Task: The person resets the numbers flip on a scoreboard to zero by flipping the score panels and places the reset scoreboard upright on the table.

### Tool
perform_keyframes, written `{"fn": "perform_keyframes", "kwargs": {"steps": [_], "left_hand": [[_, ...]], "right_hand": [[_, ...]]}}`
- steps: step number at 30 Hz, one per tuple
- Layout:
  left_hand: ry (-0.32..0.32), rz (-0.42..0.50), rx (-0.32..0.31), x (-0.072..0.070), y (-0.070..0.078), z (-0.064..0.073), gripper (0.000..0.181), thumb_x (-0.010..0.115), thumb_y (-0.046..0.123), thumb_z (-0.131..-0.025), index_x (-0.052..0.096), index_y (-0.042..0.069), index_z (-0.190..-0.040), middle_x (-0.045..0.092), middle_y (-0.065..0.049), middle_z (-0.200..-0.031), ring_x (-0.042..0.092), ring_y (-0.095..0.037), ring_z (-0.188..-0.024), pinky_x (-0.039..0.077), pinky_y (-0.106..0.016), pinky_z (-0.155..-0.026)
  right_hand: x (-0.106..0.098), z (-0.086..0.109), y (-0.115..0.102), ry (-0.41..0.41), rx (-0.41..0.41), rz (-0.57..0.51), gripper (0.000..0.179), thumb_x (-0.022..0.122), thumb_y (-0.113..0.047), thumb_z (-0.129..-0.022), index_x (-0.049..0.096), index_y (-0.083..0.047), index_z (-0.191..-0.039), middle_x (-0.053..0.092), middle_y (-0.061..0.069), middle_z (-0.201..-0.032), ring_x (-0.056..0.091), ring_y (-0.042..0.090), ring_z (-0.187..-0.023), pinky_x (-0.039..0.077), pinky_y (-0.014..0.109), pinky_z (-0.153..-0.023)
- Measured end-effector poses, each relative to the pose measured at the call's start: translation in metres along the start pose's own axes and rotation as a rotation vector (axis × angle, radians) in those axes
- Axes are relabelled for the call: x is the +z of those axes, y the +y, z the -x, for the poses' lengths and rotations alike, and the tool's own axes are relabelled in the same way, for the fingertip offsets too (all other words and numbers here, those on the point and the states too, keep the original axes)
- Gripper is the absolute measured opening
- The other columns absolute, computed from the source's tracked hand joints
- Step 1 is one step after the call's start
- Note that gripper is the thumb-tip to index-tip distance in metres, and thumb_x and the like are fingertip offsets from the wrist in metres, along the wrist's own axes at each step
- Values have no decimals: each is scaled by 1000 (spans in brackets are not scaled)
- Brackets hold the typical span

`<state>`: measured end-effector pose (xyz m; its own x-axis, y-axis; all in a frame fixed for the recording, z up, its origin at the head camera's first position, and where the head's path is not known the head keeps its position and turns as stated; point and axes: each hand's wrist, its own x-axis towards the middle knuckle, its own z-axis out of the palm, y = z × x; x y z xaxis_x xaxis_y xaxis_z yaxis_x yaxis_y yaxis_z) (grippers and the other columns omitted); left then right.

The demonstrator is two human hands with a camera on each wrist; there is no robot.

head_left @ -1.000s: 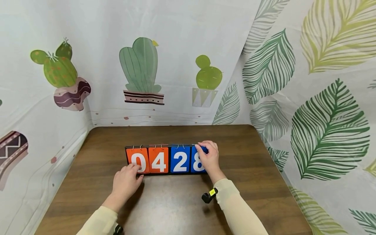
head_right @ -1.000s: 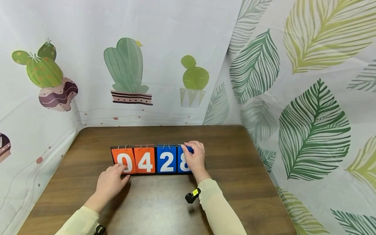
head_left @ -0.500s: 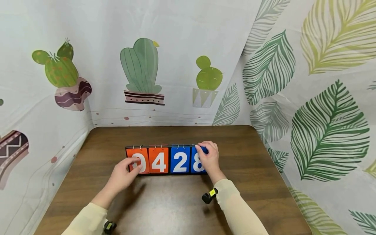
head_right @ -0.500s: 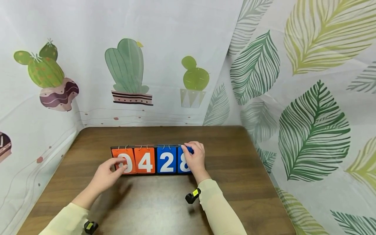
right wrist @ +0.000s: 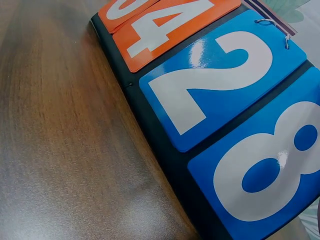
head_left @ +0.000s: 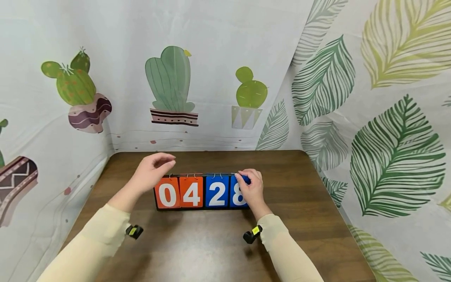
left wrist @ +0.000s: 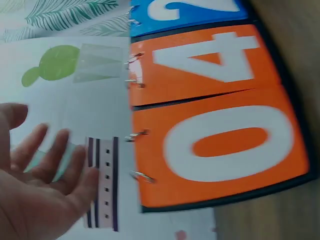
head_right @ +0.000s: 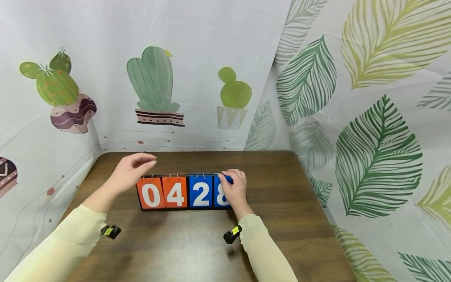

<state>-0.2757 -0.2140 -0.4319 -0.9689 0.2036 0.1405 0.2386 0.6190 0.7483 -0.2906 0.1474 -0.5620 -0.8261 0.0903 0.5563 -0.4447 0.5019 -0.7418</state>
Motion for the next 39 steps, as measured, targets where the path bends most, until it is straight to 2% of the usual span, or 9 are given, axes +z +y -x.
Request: {"fn": "perform_keyframes", "kwargs": {"steps": [3, 7, 11, 14, 16, 22, 29, 31, 39], "left_hand": [[-110, -93, -6, 5, 6, -24, 47, 57, 50, -103, 64, 16, -135, 68, -9, -131, 64, -27, -116, 55, -47, -96], [-264, -221, -32, 20, 9, -48, 54, 51, 52, -104, 62, 11, -137, 68, -13, -129, 65, -28, -111, 55, -50, -96], [-418, -270, -81, 32, 11, -60, 60, 48, 51, -105, 58, 5, -141, 64, -18, -136, 64, -31, -116, 53, -53, -101], [-483, -277, -122, 40, 12, -65, 63, 50, 51, -103, 56, 2, -143, 59, -20, -143, 60, -35, -124, 49, -55, -107], [-502, -286, -143, 45, 12, -69, 65, 52, 52, -102, 57, 2, -143, 59, -20, -143, 59, -34, -125, 48, -55, -109], [-532, -342, -224, 58, 22, -81, 67, 56, 54, -96, 61, 2, -138, 67, -17, -128, 64, -29, -110, 55, -48, -99], [-558, -482, -318, 70, 29, -91, 85, 51, 63, -91, 48, 3, -152, 50, -19, -154, 56, -33, -130, 45, -54, -113], [-565, -502, -337, 71, 30, -91, 86, 50, 63, -91, 47, 3, -152, 49, -19, -156, 56, -32, -129, 44, -54, -113], [-559, -518, -383, 68, 36, -96, 76, 53, 61, -90, 58, 7, -143, 62, -14, -138, 61, -28, -110, 51, -47, -98]], "right_hand": [[-1, -1, -1, -5, 5, -2, 23, 75, -30, -95, 78, -10, -105, 71, 5, -110, 57, 24, -112, 48, 45, -94], [-2, 0, -2, -15, 19, -3, 23, 74, -31, -95, 78, -10, -106, 71, 5, -111, 57, 23, -113, 48, 45, -95], [0, 1, -2, -16, 21, 3, 23, 74, -31, -95, 78, -11, -106, 71, 4, -111, 57, 23, -112, 49, 45, -94], [0, 1, -2, -18, 15, 4, 23, 74, -31, -95, 78, -11, -105, 71, 4, -111, 58, 24, -112, 49, 46, -94], [0, 1, -2, -15, 9, 5, 23, 75, -31, -95, 78, -10, -105, 71, 4, -110, 57, 24, -112, 49, 46, -94], [-1, 0, 0, 12, -21, 23, 20, 76, -28, -94, 79, -12, -104, 72, 4, -109, 58, 23, -110, 49, 43, -92], [-1, -1, 0, 19, -42, -5, 25, 78, -27, -92, 79, -4, -103, 73, 7, -106, 60, 27, -108, 47, 45, -93], [-1, -1, -1, 15, -33, -5, 26, 78, -27, -92, 78, -4, -104, 73, 7, -107, 60, 26, -109, 47, 45, -93], [0, 0, -2, 16, -44, 5, 20, 78, -25, -92, 79, -8, -103, 73, 7, -107, 60, 27, -109, 48, 45, -92]]}}
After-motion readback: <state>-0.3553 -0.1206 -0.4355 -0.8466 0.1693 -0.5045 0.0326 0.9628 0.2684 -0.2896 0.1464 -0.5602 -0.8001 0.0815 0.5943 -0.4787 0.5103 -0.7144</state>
